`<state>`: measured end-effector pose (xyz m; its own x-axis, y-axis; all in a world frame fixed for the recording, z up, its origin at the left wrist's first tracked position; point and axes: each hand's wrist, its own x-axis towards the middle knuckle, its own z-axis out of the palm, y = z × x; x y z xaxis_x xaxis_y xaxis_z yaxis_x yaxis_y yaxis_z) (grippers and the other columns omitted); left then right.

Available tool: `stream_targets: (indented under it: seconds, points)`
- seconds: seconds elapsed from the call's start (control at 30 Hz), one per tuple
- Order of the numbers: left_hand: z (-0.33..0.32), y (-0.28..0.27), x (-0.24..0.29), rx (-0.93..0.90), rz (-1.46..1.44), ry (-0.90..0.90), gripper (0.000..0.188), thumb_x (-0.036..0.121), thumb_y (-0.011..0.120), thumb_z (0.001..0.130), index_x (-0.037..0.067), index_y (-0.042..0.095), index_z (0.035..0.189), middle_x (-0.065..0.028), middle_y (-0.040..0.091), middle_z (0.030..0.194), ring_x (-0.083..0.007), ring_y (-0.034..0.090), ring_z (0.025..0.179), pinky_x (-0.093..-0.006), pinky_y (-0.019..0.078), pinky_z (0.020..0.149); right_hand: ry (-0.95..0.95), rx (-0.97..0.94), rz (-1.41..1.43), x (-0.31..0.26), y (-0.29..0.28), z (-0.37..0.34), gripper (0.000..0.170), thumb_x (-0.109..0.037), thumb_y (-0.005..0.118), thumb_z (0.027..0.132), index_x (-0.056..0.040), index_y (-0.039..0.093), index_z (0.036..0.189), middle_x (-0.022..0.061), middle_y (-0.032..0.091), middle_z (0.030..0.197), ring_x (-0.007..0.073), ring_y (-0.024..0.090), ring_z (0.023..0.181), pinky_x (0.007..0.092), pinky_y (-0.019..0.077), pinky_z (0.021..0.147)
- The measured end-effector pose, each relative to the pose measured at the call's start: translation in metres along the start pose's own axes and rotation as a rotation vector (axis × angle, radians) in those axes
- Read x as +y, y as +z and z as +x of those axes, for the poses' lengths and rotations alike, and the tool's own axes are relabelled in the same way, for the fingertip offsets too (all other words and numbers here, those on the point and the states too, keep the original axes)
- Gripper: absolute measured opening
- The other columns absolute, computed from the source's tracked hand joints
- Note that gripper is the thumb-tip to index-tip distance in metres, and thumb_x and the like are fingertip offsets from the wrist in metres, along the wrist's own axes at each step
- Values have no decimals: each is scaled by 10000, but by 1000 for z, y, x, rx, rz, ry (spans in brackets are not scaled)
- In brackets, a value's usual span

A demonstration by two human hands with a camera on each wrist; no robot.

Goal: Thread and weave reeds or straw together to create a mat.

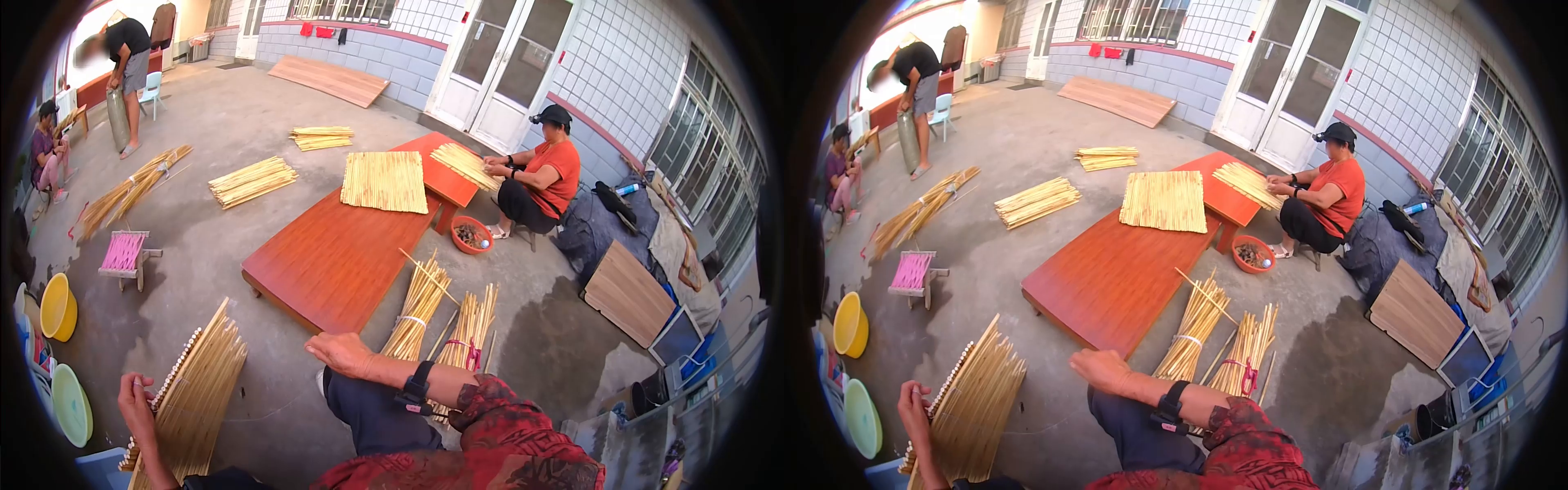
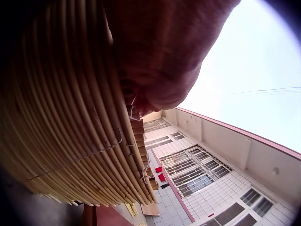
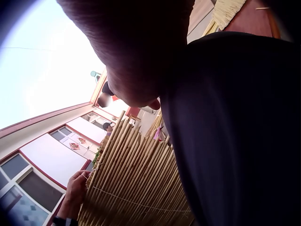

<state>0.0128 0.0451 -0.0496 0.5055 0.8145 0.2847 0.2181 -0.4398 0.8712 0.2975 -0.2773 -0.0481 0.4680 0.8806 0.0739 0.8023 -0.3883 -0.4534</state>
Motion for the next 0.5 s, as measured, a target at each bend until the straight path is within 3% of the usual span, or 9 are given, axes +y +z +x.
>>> stream_targets:
  seconds: [0.17, 0.27, 0.33, 0.37, 0.43, 0.5]
  points:
    - [0, -1, -4, -36, -27, -2, 139, 112, 456, 949, 33, 569, 942, -53, 626, 781, -83, 490, 555, -235, 418, 516, -6, -23, 22, -10, -6, 6, 238, -264, 427, 937, -74, 570, 940, 141, 603, 917, 343, 579, 899, 456, 469, 738]
    - [0, 0, -6, -27, -67, 15, 141, 121, 460, 952, 35, 571, 946, -49, 622, 784, -84, 498, 560, -231, 416, 520, -6, -27, 212, -35, -15, 13, 247, -260, 431, 938, -58, 572, 946, 138, 600, 889, 332, 589, 822, 426, 474, 721]
    - [-1, 0, -6, -21, -71, 3, 141, 127, 462, 953, 37, 571, 947, -49, 621, 785, -83, 500, 559, -229, 416, 523, 75, -109, 571, -61, -20, 18, 268, -260, 424, 950, -37, 571, 966, 129, 594, 845, 258, 601, 724, 379, 477, 648]
    - [-1, 1, -5, -14, -80, -6, 141, 132, 465, 954, 39, 571, 948, -48, 620, 786, -83, 503, 558, -228, 415, 527, 75, -110, 573, -70, -15, 20, 268, -260, 424, 950, -37, 571, 966, 129, 594, 845, 258, 601, 724, 379, 477, 648]
    - [-1, 1, -3, -15, -73, -8, 142, 138, 465, 956, 46, 573, 952, -44, 618, 790, -81, 509, 574, -226, 412, 527, 8, -254, 792, -90, 1, 28, 302, -283, 407, 965, -32, 573, 975, 95, 574, 803, 165, 589, 667, 313, 478, 574]
    - [-3, 0, 0, -18, -69, -10, 143, 144, 465, 957, 52, 574, 957, -39, 615, 794, -79, 515, 589, -224, 410, 528, 25, -318, 890, -117, 15, 32, 313, -295, 399, 969, -33, 571, 976, 77, 568, 805, 138, 584, 687, 291, 479, 560]
